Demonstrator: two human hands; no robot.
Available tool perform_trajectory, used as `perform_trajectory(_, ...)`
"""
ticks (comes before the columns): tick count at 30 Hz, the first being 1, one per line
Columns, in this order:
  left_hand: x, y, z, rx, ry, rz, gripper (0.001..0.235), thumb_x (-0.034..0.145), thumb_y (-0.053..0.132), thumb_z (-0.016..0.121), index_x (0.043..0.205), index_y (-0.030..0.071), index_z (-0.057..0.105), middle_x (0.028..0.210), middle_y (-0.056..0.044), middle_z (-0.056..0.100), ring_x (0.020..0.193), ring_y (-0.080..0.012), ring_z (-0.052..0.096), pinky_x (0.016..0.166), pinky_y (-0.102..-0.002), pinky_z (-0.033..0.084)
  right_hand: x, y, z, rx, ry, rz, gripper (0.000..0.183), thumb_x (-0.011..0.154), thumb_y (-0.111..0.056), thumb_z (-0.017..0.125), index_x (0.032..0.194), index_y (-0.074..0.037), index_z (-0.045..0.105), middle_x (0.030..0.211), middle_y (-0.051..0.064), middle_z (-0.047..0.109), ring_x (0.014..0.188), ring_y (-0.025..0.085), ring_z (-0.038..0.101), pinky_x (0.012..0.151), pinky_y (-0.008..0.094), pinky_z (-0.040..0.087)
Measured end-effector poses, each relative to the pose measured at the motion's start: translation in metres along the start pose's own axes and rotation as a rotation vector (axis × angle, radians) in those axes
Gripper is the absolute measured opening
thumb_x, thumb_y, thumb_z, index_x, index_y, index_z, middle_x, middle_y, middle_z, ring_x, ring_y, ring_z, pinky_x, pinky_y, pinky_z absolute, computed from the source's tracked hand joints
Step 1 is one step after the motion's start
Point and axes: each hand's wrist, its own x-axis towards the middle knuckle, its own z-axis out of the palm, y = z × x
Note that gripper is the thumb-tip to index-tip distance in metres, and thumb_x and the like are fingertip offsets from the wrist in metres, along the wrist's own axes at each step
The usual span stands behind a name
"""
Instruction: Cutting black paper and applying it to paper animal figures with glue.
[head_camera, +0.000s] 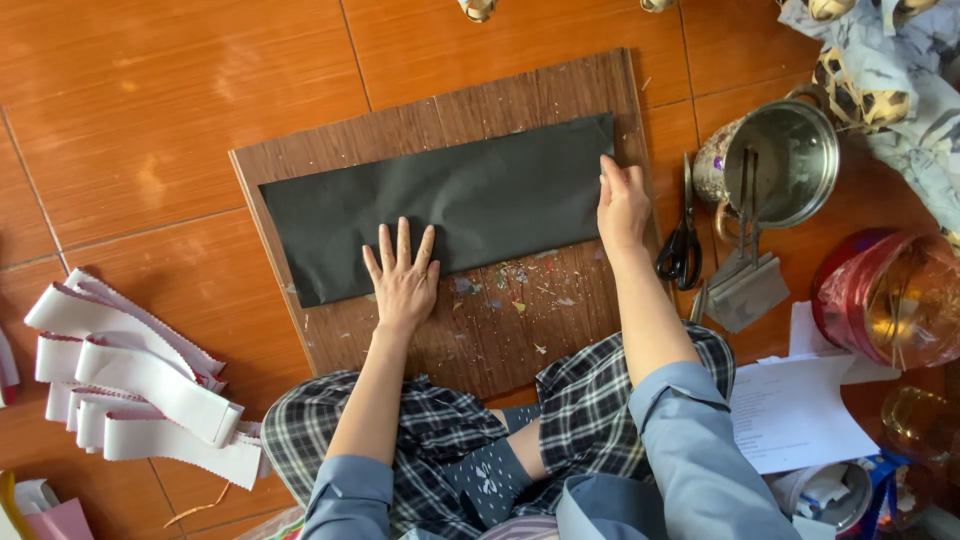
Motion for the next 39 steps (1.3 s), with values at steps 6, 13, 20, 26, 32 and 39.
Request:
perform_trajectory(6, 0.002, 0.002, -0.001, -0.036, -0.059, -0.004, 0.057, 0.105, 0.047, 0.044, 0.160, 0.036, 0.034, 0.171, -0.014, 0.011, 0.155, -0.0435, 0.004, 0.118, -0.070, 0.000, 0.003, -0.004, 0.007, -0.169, 0.183, -0.090, 0.037, 0.094, -0.009, 0.068, 0.131, -0.005, 0.068, 0.121, 0.017, 0.062, 0.100, 0.029, 0.067, 0.081, 0.036, 0.058)
perform_trajectory(13, 0.004, 0.001, 0.005, 0.011, -0.094, -0.040, 0.060, 0.104, 0.048, 0.049, 0.160, 0.038, 0.033, 0.172, -0.013, 0.008, 0.157, -0.0411, 0.002, 0.120, -0.069, 0.001, -0.036, -0.219, 0.046, 0.336, 0.045, -0.352, 0.010, 0.093, -0.012, 0.068, 0.102, -0.009, 0.067, 0.106, 0.011, 0.064, 0.098, 0.033, 0.060, 0.082, 0.051, 0.044)
perform_trajectory(20, 0.008, -0.014, -0.018, 0.154, -0.005, -0.124, 0.063, 0.102, 0.045, 0.052, 0.160, 0.021, 0.043, 0.172, -0.012, 0.019, 0.159, -0.0361, 0.013, 0.126, -0.059, 0.009, -0.041, -0.170, 0.067, 0.062, -0.172, -0.535, 0.055, 0.092, -0.035, 0.071, 0.140, -0.012, 0.059, 0.148, 0.013, 0.049, 0.140, 0.032, 0.044, 0.112, 0.057, 0.036)
perform_trajectory(26, 0.008, -0.061, -0.023, -0.018, 0.145, -0.228, 0.065, 0.107, 0.045, 0.048, 0.162, 0.011, 0.041, 0.170, -0.023, 0.022, 0.157, -0.0410, 0.016, 0.126, -0.057, 0.012, -0.005, -0.050, 0.011, -0.229, -0.217, -0.364, 0.057, 0.094, -0.036, 0.069, 0.145, -0.015, 0.055, 0.152, 0.013, 0.047, 0.143, 0.032, 0.042, 0.115, 0.059, 0.031)
perform_trajectory(32, 0.022, -0.041, -0.002, 0.118, 0.193, -0.231, 0.063, 0.103, 0.033, 0.055, 0.159, 0.008, 0.043, 0.168, -0.023, 0.031, 0.157, -0.0407, 0.025, 0.127, -0.057, 0.017, 0.002, -0.013, 0.005, -0.200, -0.242, -0.275, 0.059, 0.105, -0.035, 0.061, 0.158, -0.015, 0.046, 0.167, 0.017, 0.034, 0.153, 0.035, 0.033, 0.124, 0.059, 0.023)
perform_trajectory(39, 0.081, -0.030, -0.030, -0.132, 0.134, 0.024, 0.069, 0.090, 0.035, 0.066, 0.153, 0.013, 0.047, 0.162, -0.016, 0.038, 0.149, -0.0371, 0.033, 0.120, -0.058, 0.024, 0.005, -0.015, 0.006, -0.199, -0.269, -0.257, 0.062, 0.101, -0.036, 0.060, 0.159, -0.016, 0.045, 0.167, 0.016, 0.033, 0.153, 0.037, 0.033, 0.123, 0.059, 0.022)
